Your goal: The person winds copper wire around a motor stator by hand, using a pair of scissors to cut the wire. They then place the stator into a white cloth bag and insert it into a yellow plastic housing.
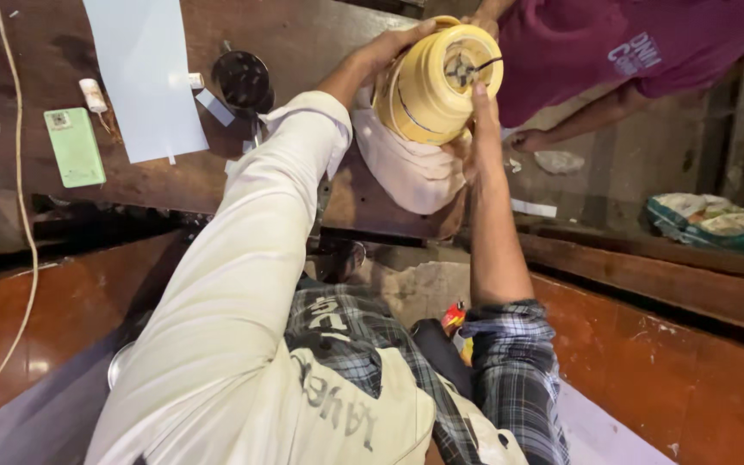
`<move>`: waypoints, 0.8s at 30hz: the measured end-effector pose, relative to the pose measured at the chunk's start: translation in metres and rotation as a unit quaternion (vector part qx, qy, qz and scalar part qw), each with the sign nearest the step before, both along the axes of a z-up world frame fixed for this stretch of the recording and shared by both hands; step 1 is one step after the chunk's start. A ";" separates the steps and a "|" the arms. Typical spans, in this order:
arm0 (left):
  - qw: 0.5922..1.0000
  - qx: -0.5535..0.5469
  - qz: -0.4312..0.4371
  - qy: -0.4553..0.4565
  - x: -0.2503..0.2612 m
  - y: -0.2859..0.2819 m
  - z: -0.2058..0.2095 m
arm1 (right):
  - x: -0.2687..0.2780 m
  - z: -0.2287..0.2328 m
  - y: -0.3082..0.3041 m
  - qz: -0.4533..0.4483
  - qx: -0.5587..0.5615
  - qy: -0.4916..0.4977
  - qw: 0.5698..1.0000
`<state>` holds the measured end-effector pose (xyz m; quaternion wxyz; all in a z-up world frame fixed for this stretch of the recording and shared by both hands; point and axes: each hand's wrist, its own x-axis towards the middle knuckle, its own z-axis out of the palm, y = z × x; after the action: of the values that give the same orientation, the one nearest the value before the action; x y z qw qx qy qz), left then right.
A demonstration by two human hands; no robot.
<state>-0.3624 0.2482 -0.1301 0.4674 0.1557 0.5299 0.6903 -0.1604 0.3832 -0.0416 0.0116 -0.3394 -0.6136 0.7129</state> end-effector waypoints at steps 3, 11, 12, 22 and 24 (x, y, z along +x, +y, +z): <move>1.000 0.008 -0.001 -0.009 0.008 -0.001 0.007 | 0.010 -0.007 -0.012 0.009 0.028 0.050 0.998; 0.999 0.023 0.048 -0.004 0.017 0.008 0.043 | 0.031 -0.042 -0.012 -0.011 0.197 0.281 0.939; 0.999 0.029 0.045 -0.003 0.015 0.007 0.050 | 0.032 -0.042 -0.008 -0.025 0.196 0.294 0.935; 0.998 0.051 0.027 0.004 0.051 -0.011 0.111 | 0.024 0.040 0.023 -0.011 0.251 0.447 0.859; 0.998 0.054 0.026 0.003 0.057 -0.014 0.120 | 0.020 0.067 0.024 0.011 0.256 0.447 0.857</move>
<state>-0.3055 0.2344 -0.0105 0.4386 0.1692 0.4971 0.7293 -0.1408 0.4075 0.0252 0.3633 0.0379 -0.7065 0.6061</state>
